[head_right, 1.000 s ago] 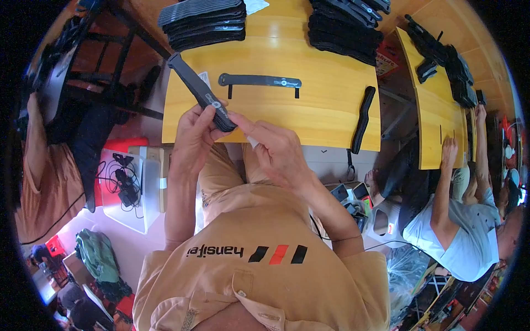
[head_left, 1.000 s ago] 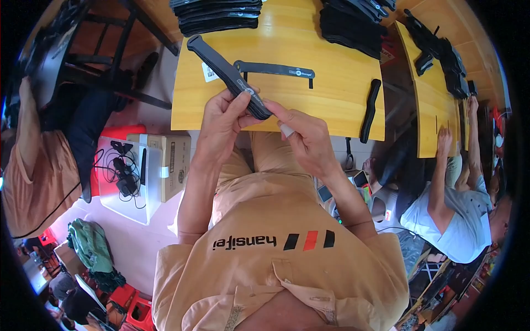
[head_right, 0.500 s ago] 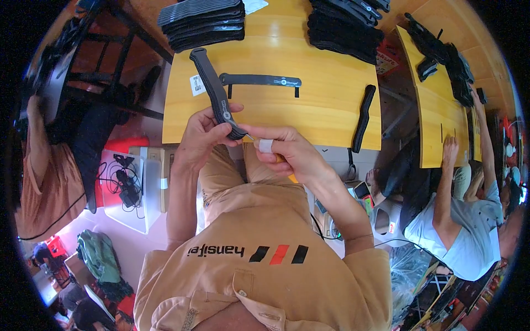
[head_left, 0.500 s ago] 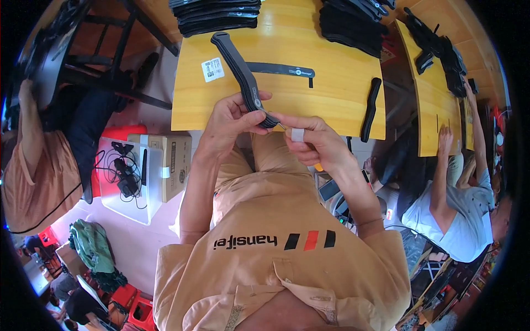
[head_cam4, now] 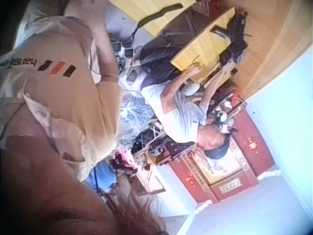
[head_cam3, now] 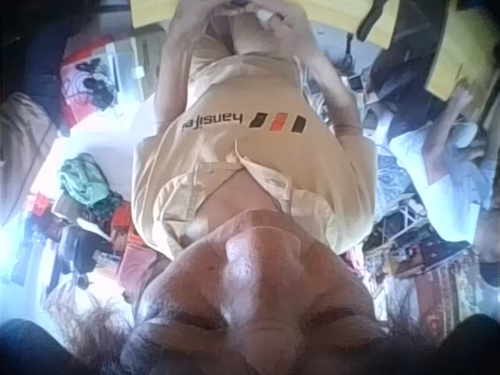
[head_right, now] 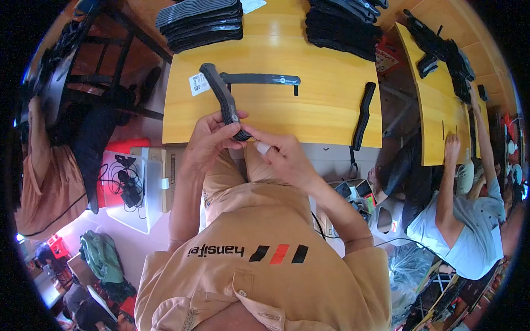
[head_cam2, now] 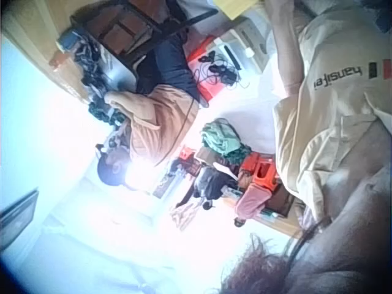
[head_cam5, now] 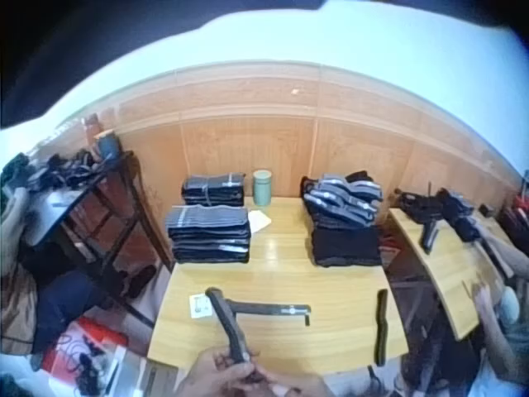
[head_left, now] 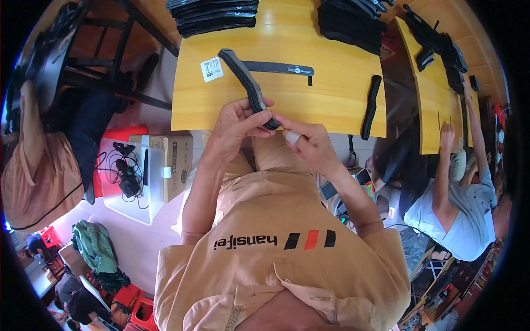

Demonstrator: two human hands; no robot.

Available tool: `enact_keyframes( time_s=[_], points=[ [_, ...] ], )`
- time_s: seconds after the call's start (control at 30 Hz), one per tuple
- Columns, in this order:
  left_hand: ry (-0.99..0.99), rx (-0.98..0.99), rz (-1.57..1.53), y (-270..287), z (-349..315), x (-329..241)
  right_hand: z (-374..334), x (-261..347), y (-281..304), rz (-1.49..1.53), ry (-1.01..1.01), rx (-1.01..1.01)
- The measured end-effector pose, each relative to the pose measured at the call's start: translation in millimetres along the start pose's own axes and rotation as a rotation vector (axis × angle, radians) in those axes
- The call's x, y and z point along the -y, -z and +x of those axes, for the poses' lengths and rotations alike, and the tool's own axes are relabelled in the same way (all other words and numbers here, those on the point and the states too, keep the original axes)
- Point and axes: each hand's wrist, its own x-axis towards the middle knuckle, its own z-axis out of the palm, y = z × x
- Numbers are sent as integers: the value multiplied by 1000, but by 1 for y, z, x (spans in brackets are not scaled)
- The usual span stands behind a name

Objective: Cleaning and inspecting black textile straps using a small tool and a cloth at a workbench.

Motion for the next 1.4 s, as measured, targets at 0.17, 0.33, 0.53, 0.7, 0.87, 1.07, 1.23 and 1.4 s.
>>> enact_keyframes(
  time_s=[0.17, 0.33, 0.53, 0.7, 0.87, 1.07, 1.23, 1.4],
  points=[
    [-26, 106, 109, -5, -3, 5, 14, 19, 36, 477, -296, 153],
    [-34, 125, -40, -15, -8, 7, 12, 34, 40, 178, -175, -1],
    [1, 45, -61, -12, -6, 5, 9, 11, 22, -234, 356, -103],
    [12, 62, 10, -15, -5, 8, 7, 21, 20, -380, 16, 91],
    [72, 112, 54, -17, -6, 1, 19, 16, 22, -59, 118, 312],
    [77, 152, 47, -12, -4, 7, 22, 17, 31, -56, 38, 464],
    [91, 214, 31, -11, -5, 6, 18, 20, 28, 35, -39, 492],
    [102, 347, -78, -18, -10, -3, 12, 23, 22, 375, -198, 446]
  ],
)
